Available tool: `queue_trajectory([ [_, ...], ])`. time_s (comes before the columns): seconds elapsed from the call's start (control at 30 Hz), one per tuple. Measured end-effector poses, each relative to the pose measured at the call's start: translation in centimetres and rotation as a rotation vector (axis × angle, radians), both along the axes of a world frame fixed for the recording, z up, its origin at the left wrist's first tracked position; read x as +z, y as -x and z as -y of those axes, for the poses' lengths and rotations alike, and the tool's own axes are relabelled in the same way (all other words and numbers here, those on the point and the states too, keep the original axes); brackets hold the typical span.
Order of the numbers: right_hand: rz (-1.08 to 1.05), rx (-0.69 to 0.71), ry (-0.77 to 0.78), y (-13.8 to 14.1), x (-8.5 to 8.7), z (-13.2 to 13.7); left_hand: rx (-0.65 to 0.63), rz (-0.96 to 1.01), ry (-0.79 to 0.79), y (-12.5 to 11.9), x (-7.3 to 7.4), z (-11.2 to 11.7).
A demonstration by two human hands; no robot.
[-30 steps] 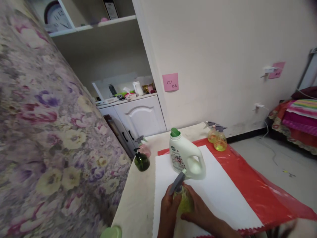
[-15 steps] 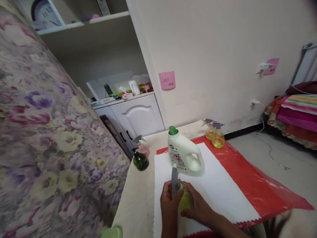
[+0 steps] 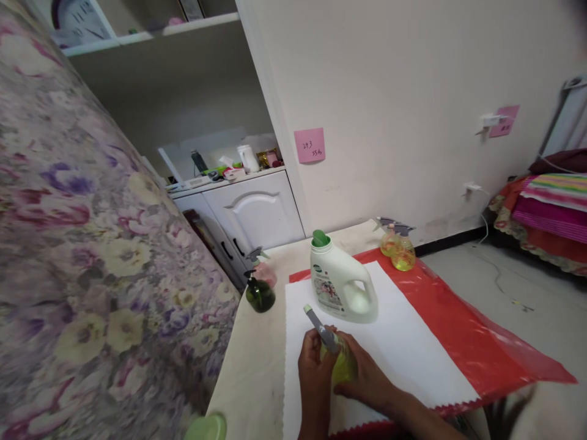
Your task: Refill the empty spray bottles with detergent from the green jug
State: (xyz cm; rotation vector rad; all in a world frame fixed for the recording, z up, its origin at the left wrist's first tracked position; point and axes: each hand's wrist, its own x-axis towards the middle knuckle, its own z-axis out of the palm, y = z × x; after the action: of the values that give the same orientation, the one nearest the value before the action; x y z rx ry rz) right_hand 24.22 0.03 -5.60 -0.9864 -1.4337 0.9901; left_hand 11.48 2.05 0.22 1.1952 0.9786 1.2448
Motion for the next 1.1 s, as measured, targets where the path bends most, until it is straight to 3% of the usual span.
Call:
queue_trajectory([
  [0.2, 0.050, -0.020, 0.036, -0.1, 0.0, 0.0, -0.115, -0.050, 0.012, 0.7, 0.6, 0.4],
  [0.43, 0.047, -0.025, 0.038, -0.1, -0.5, -0.2, 0.065, 0.028, 0.025, -0.5, 0.6, -0.3],
  [0.57, 0.048, -0.028, 0.029, -0.2, -0.9, -0.3, 0.122, 0.071, 0.012, -0.1, 1.0, -0.4],
  [0.9, 0.052, -0.034, 0.058, -0.3, -1.3, -0.4, 0.230, 0.214, -0.134, 2.9, 6.2, 0.4],
  [1.1, 0.054, -0.022, 0.053, -0.3, -1.8, -0.5, 0.254, 0.380, -0.149, 5.4, 8.3, -0.9],
])
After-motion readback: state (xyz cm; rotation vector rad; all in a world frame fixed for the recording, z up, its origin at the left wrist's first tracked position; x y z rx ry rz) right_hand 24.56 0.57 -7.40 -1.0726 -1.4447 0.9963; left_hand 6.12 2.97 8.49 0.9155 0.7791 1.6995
